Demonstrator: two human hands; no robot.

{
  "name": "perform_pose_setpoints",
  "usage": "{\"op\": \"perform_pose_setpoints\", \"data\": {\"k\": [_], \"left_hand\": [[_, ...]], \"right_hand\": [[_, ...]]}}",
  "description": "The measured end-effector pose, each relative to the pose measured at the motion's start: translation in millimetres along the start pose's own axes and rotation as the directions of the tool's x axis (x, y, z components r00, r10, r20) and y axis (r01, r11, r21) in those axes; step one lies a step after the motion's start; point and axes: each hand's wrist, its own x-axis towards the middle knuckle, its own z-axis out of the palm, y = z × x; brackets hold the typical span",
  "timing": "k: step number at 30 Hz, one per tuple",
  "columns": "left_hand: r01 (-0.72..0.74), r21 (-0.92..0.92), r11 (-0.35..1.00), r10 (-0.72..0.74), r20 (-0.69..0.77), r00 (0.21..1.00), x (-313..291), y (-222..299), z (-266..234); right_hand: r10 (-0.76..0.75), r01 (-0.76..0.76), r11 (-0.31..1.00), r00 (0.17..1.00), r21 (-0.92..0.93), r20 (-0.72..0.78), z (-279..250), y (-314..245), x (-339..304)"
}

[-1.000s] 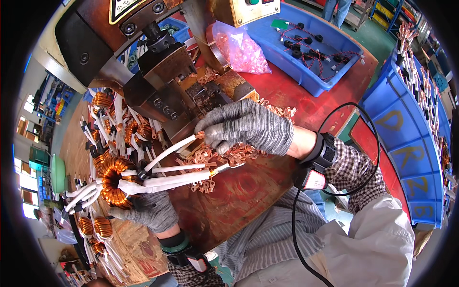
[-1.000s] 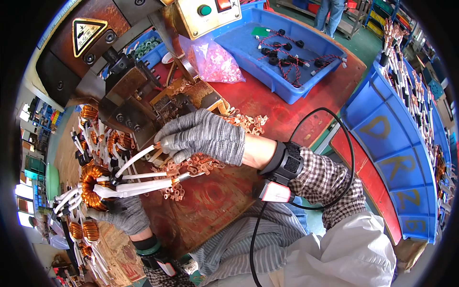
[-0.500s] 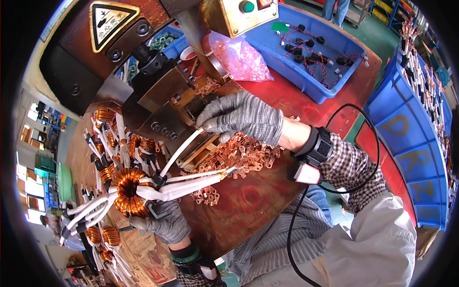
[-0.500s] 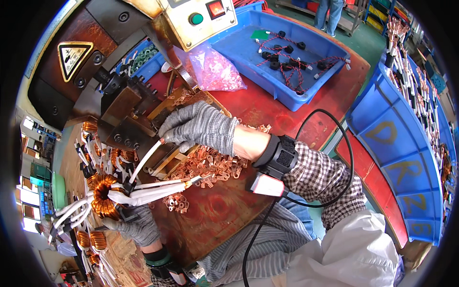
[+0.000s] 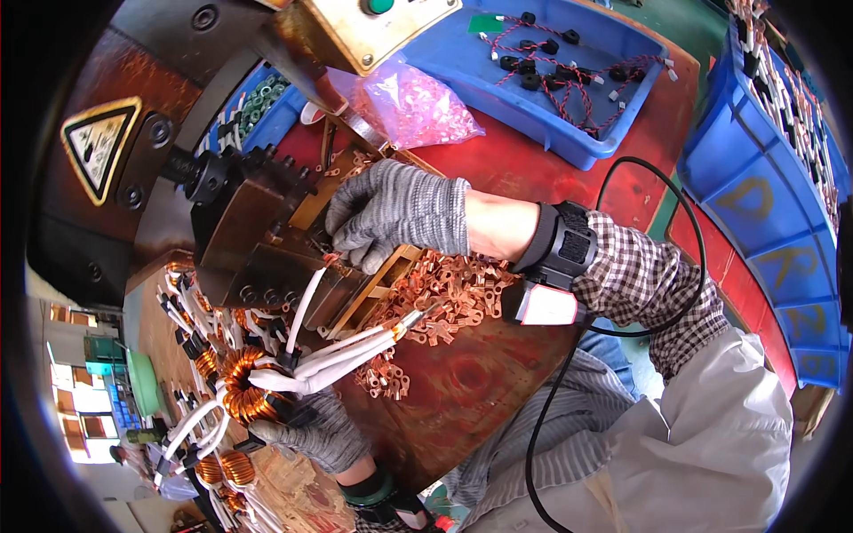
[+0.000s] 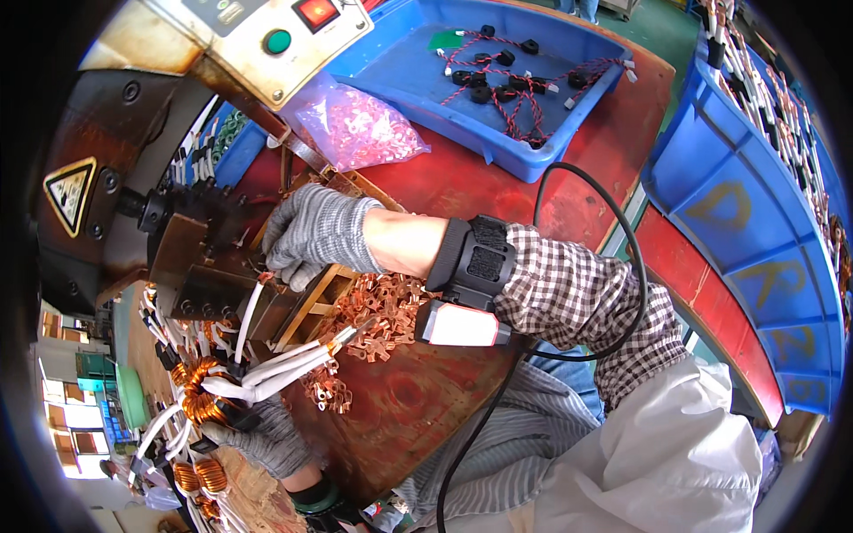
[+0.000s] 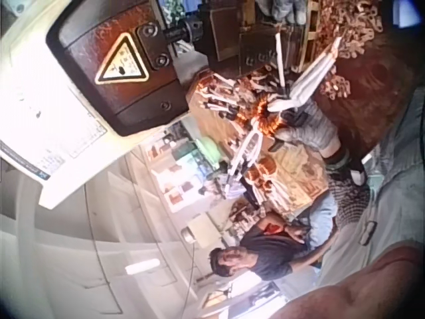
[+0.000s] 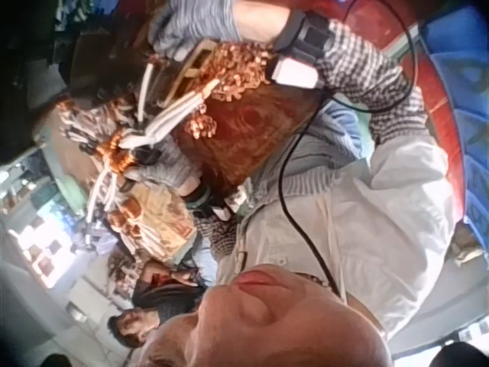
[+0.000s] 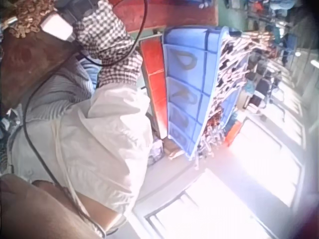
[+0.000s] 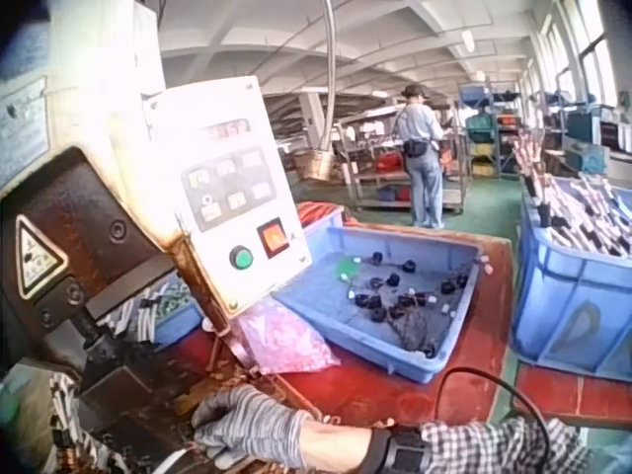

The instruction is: Assembling toroidal inductor coils by crimping terminal connectors onto the wire leads using an industrial press.

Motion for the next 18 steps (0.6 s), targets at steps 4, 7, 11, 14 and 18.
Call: {"op": "perform_pose_setpoints", "data": {"k": [4, 7, 11, 14, 18], "left_hand": [[-0.053, 0.086, 0.995, 0.050, 0.030, 0.998, 1.1, -2.4, -8.9], [-0.050, 0.067, 0.996, 0.047, 0.038, 0.998, 1.7, -2.4, -8.8], [-0.072, 0.090, 0.993, 0.069, 0.039, 0.997, 0.0, -2.5, -5.0], [-0.061, 0.076, 0.995, 0.057, 0.054, 0.997, -0.6, -0.5, -6.2], [-0.025, 0.022, 0.999, 0.025, 0.022, 0.999, -2.4, -1.2, -4.3]], "right_hand": [[-0.030, 0.030, 1.000, 0.998, 0.003, -0.057, 3.3, 0.7, -0.8], [-0.068, 0.066, 0.997, 0.994, -0.027, -0.081, 4.2, 0.3, -0.8], [-0.078, 0.067, 0.987, 0.994, -0.144, -0.072, 2.9, -2.3, -0.2], [-0.106, 0.097, 0.976, 0.994, -0.196, -0.037, -0.3, -2.5, -1.4], [-0.122, 0.112, 0.973, 0.992, -0.200, -0.036, -0.9, -1.0, -0.7]]}}
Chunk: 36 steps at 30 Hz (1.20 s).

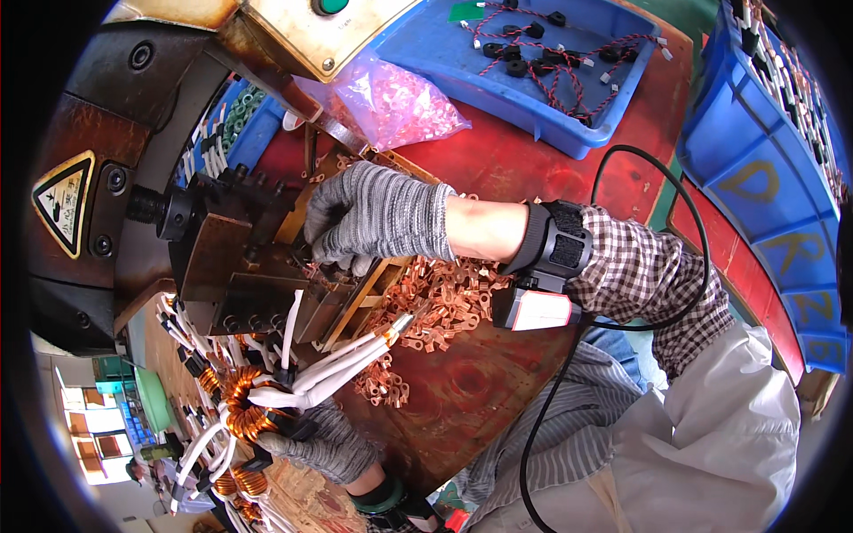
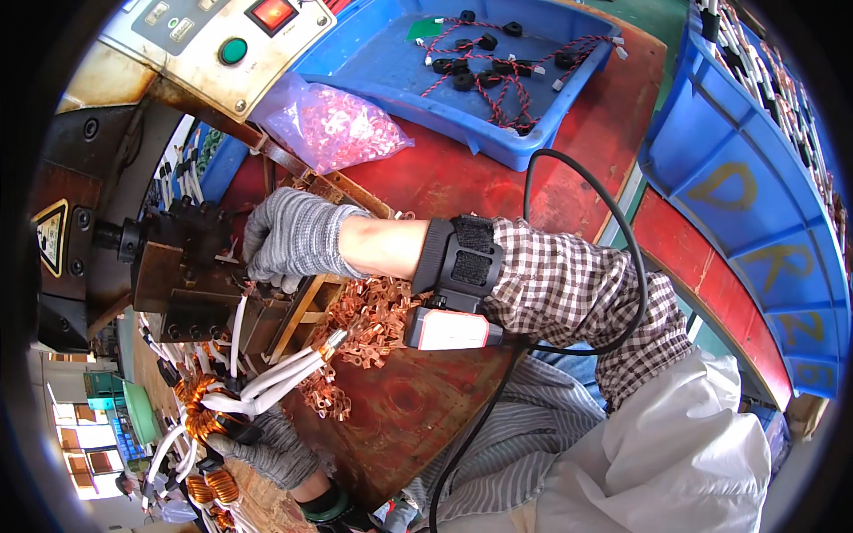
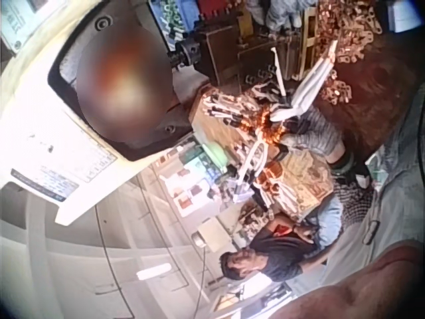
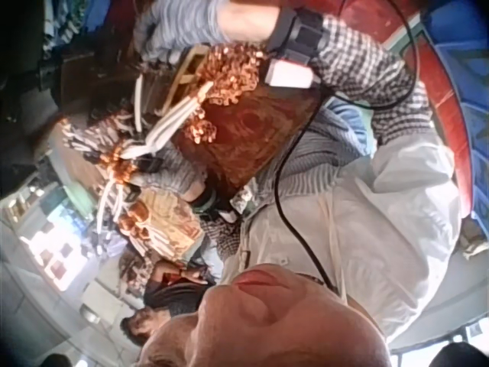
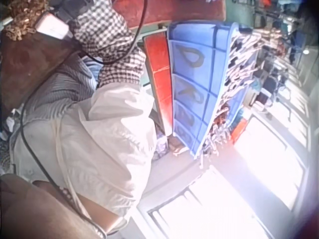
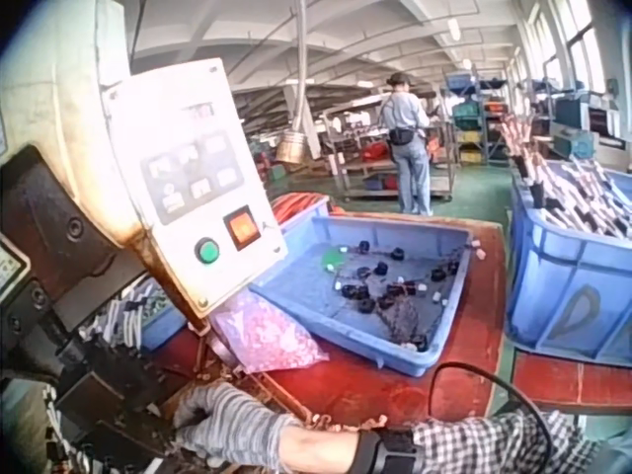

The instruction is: Assembling toroidal inductor coils by crimping terminal connectors onto the wire leads using an industrial press.

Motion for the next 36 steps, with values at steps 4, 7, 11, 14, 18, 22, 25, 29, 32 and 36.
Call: {"op": "perform_pose_setpoints", "data": {"k": [4, 7, 11, 14, 18, 22, 25, 29, 32, 36], "left_hand": [[-0.027, 0.025, 0.999, 0.026, 0.027, 0.999, 1, 0, -1], [-0.081, 0.116, 0.990, 0.080, 0.012, 0.997, 2, 0, -2], [-0.080, 0.125, 0.989, 0.077, 0.029, 0.997, 2, 0, -2], [-0.077, 0.102, 0.992, 0.077, 0.008, 0.997, 1, -2, 0], [-0.054, 0.081, 0.995, 0.054, 0.009, 0.999, 1, -1, -2], [-0.052, 0.083, 0.995, 0.051, 0.005, 0.999, 0, -1, -2], [0.172, -0.213, 0.962, -0.133, 0.188, 0.973, -1, 4, 6], [0.216, -0.364, 0.906, -0.135, 0.233, 0.963, 6, 16, -12], [0.263, -0.387, 0.884, -0.105, 0.382, 0.918, 6, 22, -24], [0.341, -0.530, 0.776, -0.141, 0.381, 0.914, 5, 17, -16]], "right_hand": [[-0.013, 0.013, 1.000, 1.000, -0.005, 0.022, -2, -2, -1], [-0.028, 0.023, 0.990, 0.999, -0.140, -0.031, -4, -7, -5], [-0.120, 0.105, 0.991, 0.974, -0.086, -0.191, -10, -9, -7], [-0.152, 0.137, 0.988, 0.948, -0.070, -0.278, -16, -10, -6], [-0.251, 0.246, 0.968, 0.915, -0.059, -0.316, -20, -12, -8], [-0.229, 0.219, 0.973, 0.919, -0.067, -0.320, -21, -13, -11], [-0.284, 0.275, 0.959, 0.903, -0.072, -0.322, -23, -16, -14], [-0.192, 0.175, 0.978, 0.966, -0.112, -0.172, -26, -26, -30], [-0.102, 0.132, 0.972, 0.982, -0.195, 0.158, -11, -14, -46], [-0.025, 0.216, 0.915, 0.874, -0.342, 0.486, 24, 11, -66]]}}
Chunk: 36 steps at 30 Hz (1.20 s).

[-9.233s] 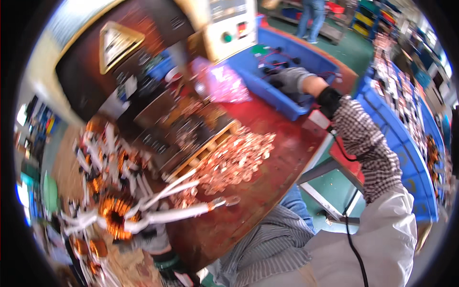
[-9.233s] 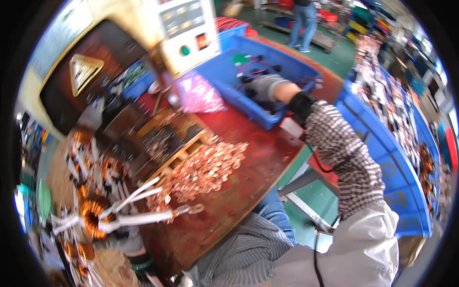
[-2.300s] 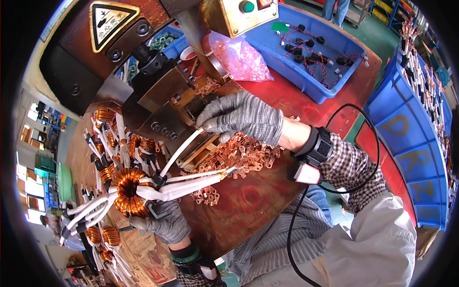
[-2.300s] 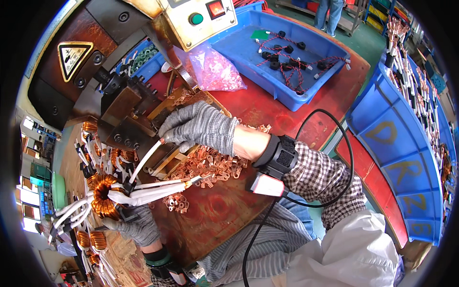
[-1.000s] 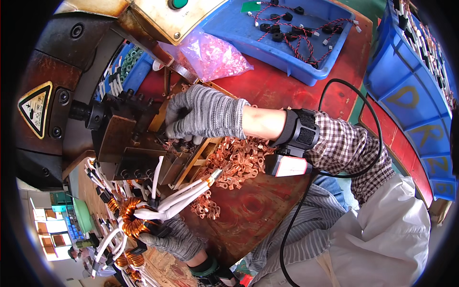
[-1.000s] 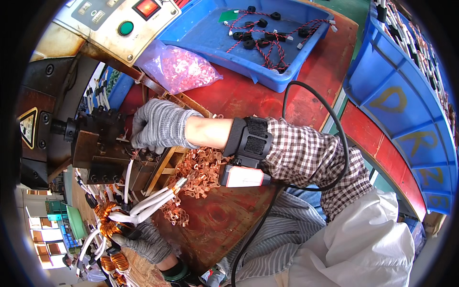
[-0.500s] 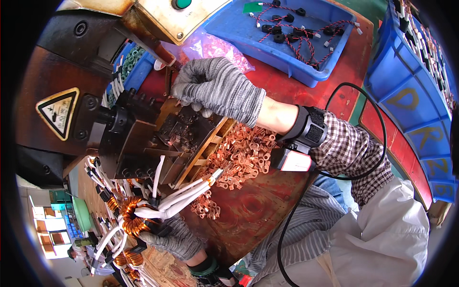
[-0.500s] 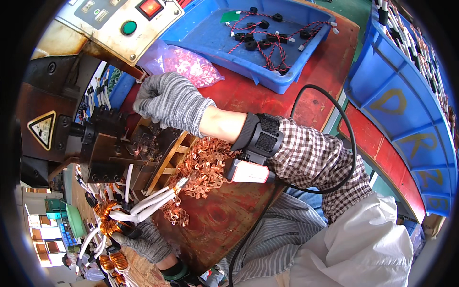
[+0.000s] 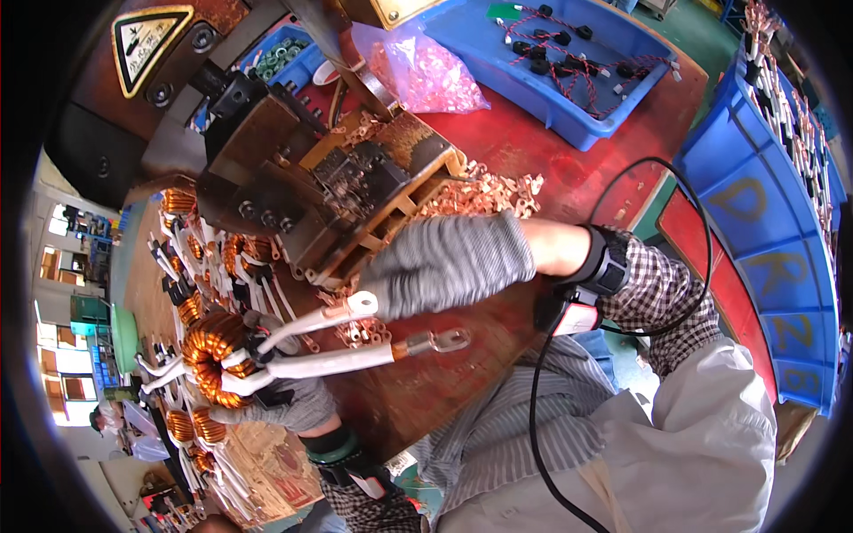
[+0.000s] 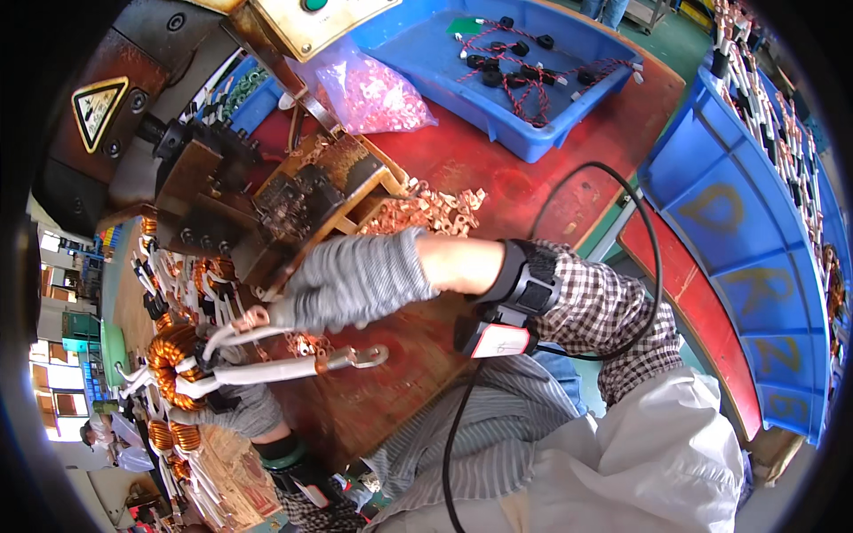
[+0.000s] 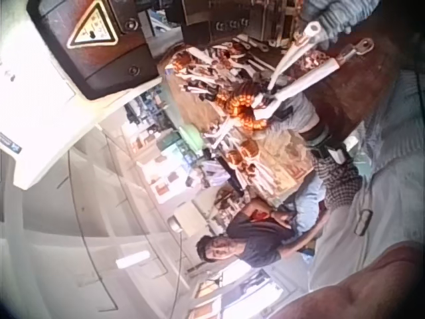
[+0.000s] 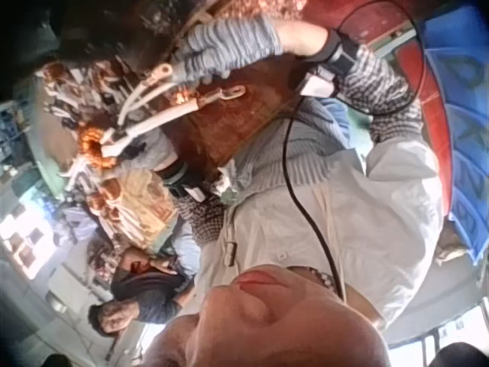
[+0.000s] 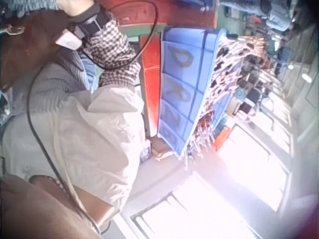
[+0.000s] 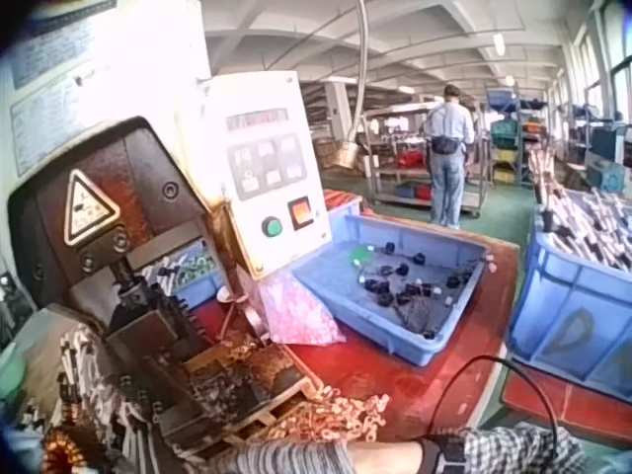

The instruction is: Assembling toroidal inductor coils by crimping terminal connectors onto the wire leads using an industrial press.

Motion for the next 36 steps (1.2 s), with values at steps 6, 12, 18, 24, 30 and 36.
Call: {"op": "perform_pose_setpoints", "data": {"k": [6, 12, 18, 24, 30, 36], "left_hand": [[0.311, -0.001, 0.950, -0.311, 0.053, 0.949, 3, 30, -9], [0.264, 0.452, 0.852, -0.454, 0.387, 0.803, 21, 55, -28], [0.521, 0.391, 0.759, -0.612, 0.153, 0.776, 33, 98, -12], [0.354, 0.186, 0.916, -0.384, 0.161, 0.909, 24, 83, -43], [0.256, 0.248, 0.934, -0.313, 0.226, 0.922, 16, 59, -20], [-0.012, 0.235, 0.972, -0.056, 0.283, 0.957, 9, 56, -40]], "right_hand": [[-0.036, 0.063, 0.970, 0.992, 0.234, -0.120, 9, -15, -3], [0.248, -0.154, 0.850, 0.960, 0.503, -0.126, 1, -16, -5], [-0.355, 0.278, 0.432, 0.927, -0.858, 0.122, 12, 17, -12], [0.006, 0.061, 0.114, 0.998, -0.992, 0.062, 25, 21, -4], [-0.202, 0.147, 0.972, 0.921, -0.183, -0.332, 2, 24, -1], [0.262, -0.091, 0.864, 0.921, 0.494, -0.288, -8, 9, -2]]}}
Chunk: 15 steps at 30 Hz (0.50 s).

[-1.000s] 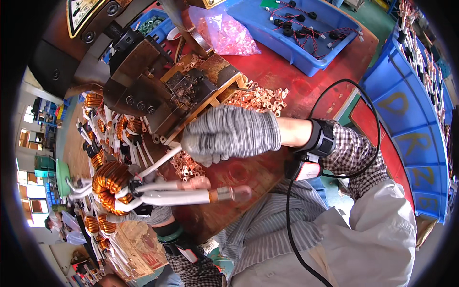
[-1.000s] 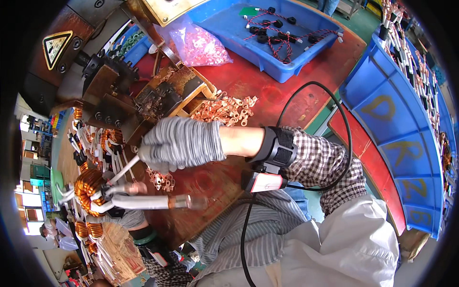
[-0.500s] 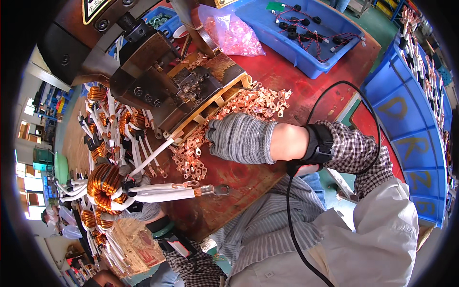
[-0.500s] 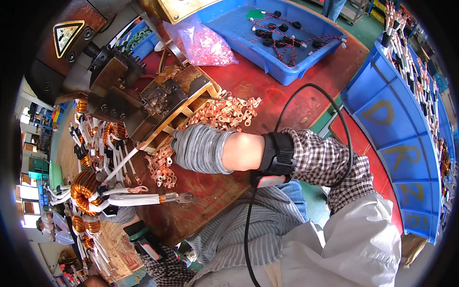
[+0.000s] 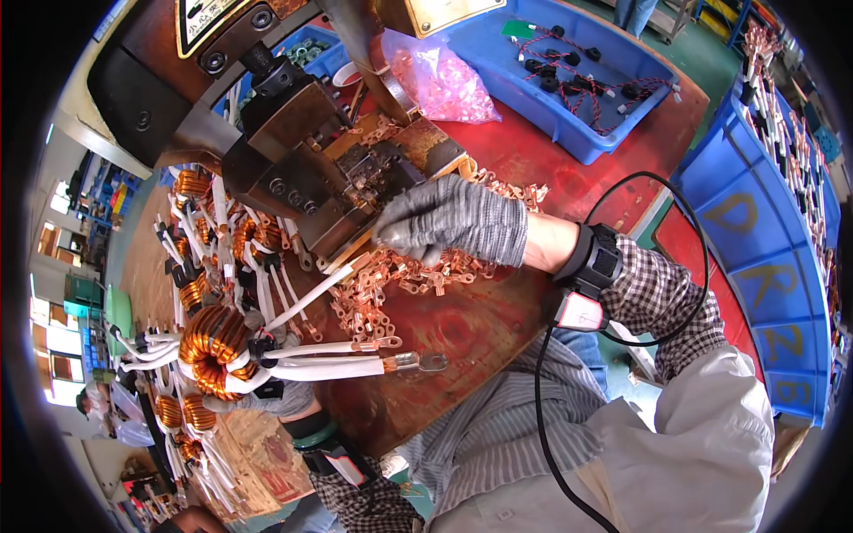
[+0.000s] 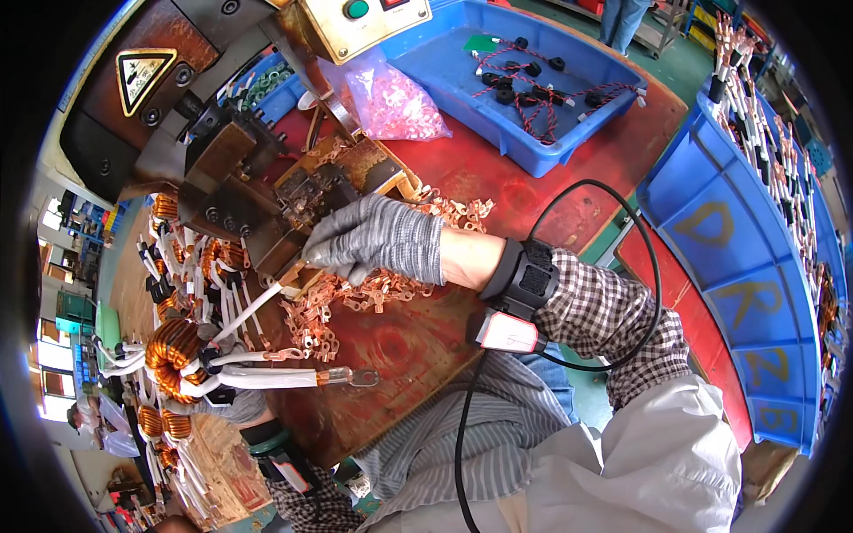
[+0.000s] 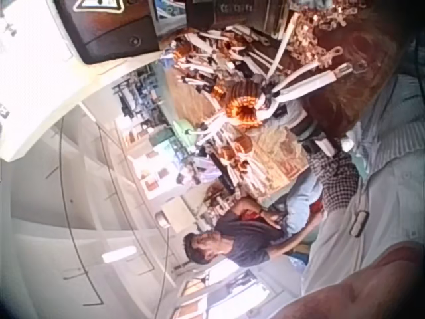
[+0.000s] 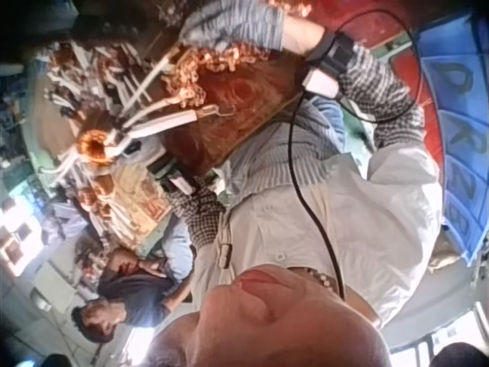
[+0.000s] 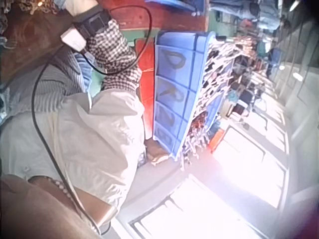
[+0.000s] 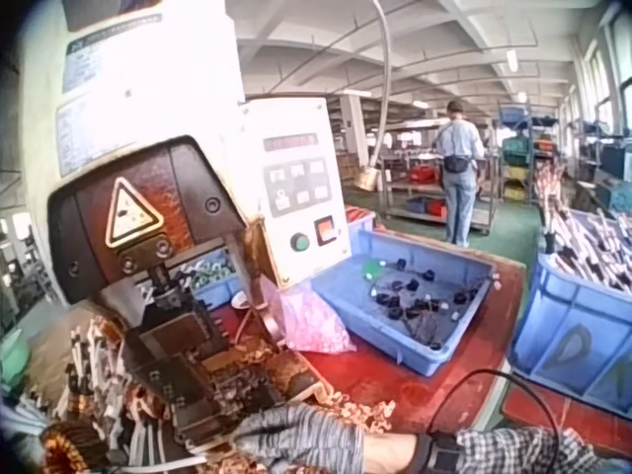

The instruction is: Assembling toroidal inductor coils by crimping terminal connectors onto the wire leads using an industrial press.

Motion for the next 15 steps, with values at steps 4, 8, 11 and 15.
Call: {"op": "perform_pose_setpoints", "data": {"k": [4, 8, 11, 15], "left_hand": [[-0.005, -0.007, 1.000, 0.005, -0.087, 0.996, -3, -1, -2], [0.326, 0.013, 0.945, -0.326, -0.005, 0.945, 3, 45, -39], [0.217, 0.142, 0.966, -0.188, -0.191, 0.963, -13, 37, -49], [0.296, -0.001, 0.955, -0.293, 0.137, 0.946, 14, 5, 10]], "right_hand": [[-0.154, 0.162, 0.981, 0.985, -0.103, 0.082, 7, 5, 6], [-0.190, 0.222, 0.948, 0.969, -0.228, 0.156, 10, 1, 11], [-0.211, 0.244, 0.936, 0.966, -0.253, 0.150, 8, -3, 9], [-0.209, 0.239, 0.953, 0.963, -0.186, 0.168, 11, -9, 11]]}}
